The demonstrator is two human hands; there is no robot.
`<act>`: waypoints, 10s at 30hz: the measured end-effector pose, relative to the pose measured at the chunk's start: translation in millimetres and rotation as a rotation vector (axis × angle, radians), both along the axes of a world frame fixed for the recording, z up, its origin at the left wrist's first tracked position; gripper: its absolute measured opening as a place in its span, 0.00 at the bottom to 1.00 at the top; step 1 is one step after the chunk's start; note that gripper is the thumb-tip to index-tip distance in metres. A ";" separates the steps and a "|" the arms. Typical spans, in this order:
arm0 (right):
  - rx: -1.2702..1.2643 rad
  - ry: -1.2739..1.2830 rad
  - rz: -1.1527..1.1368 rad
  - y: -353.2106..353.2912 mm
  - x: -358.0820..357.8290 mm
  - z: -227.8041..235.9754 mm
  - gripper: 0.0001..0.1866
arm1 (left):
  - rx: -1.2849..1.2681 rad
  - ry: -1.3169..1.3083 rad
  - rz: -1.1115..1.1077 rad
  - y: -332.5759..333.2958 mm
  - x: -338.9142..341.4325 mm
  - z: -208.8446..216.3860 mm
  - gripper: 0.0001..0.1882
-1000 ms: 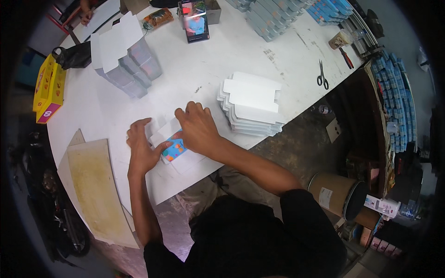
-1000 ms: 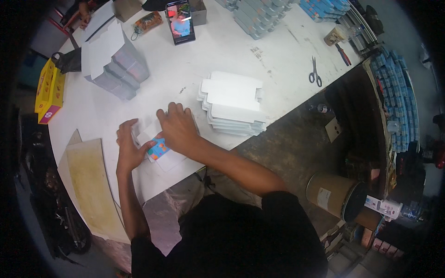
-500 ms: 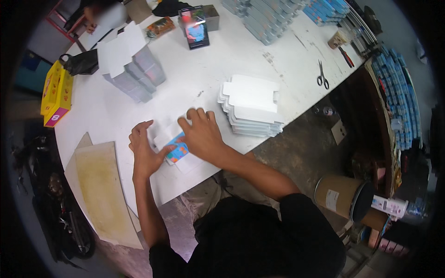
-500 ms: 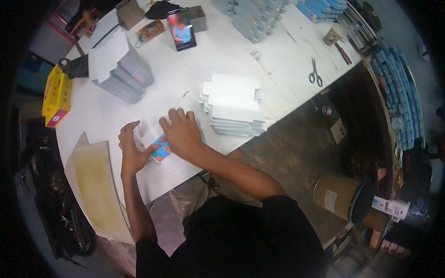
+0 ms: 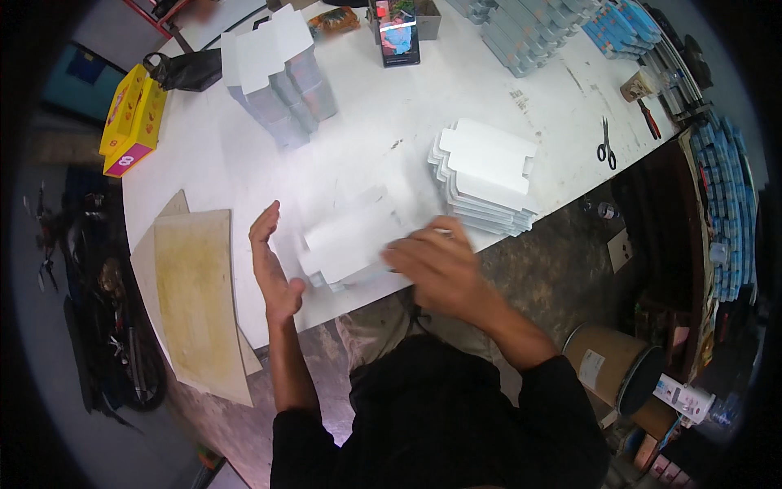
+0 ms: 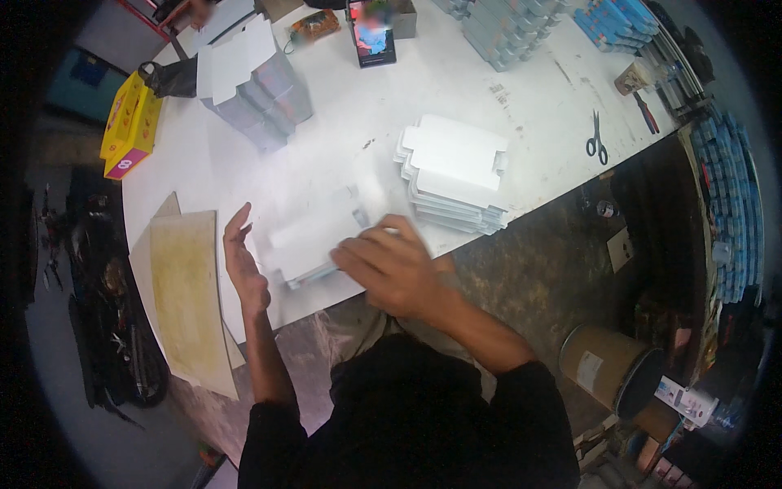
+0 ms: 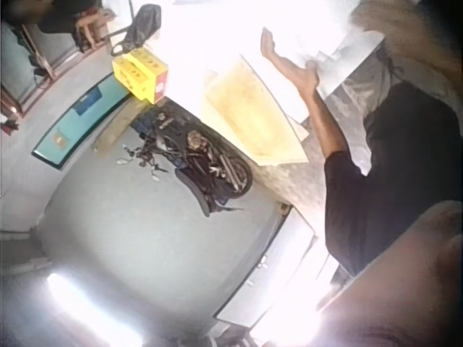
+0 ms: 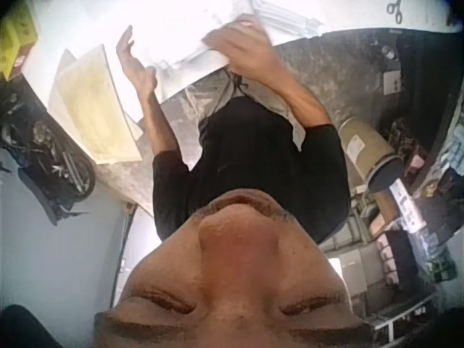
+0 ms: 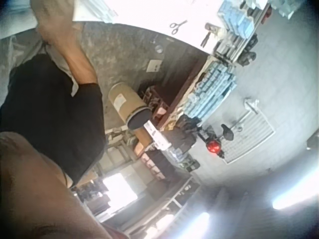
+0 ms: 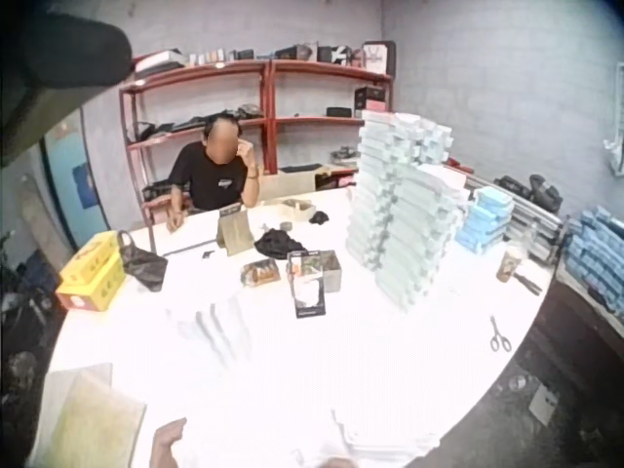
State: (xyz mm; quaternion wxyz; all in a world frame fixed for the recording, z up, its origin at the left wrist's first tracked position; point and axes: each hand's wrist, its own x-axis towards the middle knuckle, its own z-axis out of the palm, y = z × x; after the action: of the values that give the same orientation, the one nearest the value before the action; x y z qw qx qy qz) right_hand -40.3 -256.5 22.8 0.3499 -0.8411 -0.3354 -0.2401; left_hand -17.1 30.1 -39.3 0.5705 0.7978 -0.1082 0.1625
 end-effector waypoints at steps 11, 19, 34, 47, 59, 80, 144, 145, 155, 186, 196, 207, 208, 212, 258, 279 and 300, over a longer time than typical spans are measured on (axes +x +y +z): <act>-0.370 -0.022 -0.559 -88.5 2.4 3.5 0.17 | 0.351 0.150 -0.058 -14.2 5.4 -13.7 0.27; -0.255 0.205 0.109 3.0 16.6 -59.8 0.21 | 0.616 0.294 -0.265 -29.6 26.5 8.3 0.24; -0.464 0.624 0.017 35.2 94.7 -49.1 0.20 | 0.423 0.695 -0.416 -17.7 58.6 19.8 0.48; -0.331 0.508 -0.275 52.2 81.6 -31.7 0.30 | 0.866 0.277 -0.032 -26.7 43.2 20.2 0.59; -0.319 0.467 -0.191 49.8 75.3 -40.3 0.26 | 0.897 0.252 -0.057 -38.0 51.5 37.6 0.61; -0.338 0.065 -0.483 -92.6 3.1 25.6 0.15 | 0.571 0.198 -0.207 -29.2 27.9 2.3 0.30; -0.294 0.112 -0.480 -115.0 7.9 20.2 0.20 | 0.637 0.067 -0.179 -53.0 1.4 -10.4 0.25; -0.365 0.183 -0.474 -118.3 10.4 14.4 0.20 | 0.711 0.027 -0.200 -55.8 0.9 -17.0 0.25; -0.394 0.146 0.037 -14.4 -51.8 -109.2 0.22 | 0.637 0.108 -0.323 -65.0 -11.9 -9.6 0.25; -0.279 0.399 -0.301 21.4 16.7 -54.8 0.25 | 0.953 0.264 -0.112 -47.7 -1.3 14.5 0.63; -0.238 0.330 -0.013 8.2 -17.1 -80.3 0.21 | 0.746 0.252 -0.110 -43.0 -25.4 20.2 0.68; -0.001 -0.066 -0.333 -116.2 3.0 65.5 0.24 | -0.003 0.245 0.048 -57.7 -81.7 -17.7 0.54; -0.073 0.026 -0.348 -126.3 16.2 55.0 0.26 | -0.007 0.251 -0.026 -72.1 -80.4 -16.1 0.48; -0.389 0.260 -0.343 -148.2 25.6 45.2 0.18 | 0.272 0.258 -0.302 -127.4 -77.4 6.7 0.35; 0.688 1.308 0.185 -2.2 19.0 -51.4 0.61 | -0.699 0.593 -0.070 -58.0 -40.4 4.1 0.49; 0.523 0.776 0.470 -3.4 48.2 -83.2 0.80 | 0.004 0.030 -0.247 -54.4 -16.2 -0.6 0.77; 0.685 0.806 0.477 1.9 45.3 -82.6 0.77 | -0.269 0.109 -0.276 -77.3 -8.4 16.9 0.76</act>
State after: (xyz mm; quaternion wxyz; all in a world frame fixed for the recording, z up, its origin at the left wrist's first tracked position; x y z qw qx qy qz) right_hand 5.0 -254.7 -59.8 0.7468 -0.6060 -0.2588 0.0898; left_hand -25.4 -47.2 -22.4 0.6938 0.6995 -0.1630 0.0525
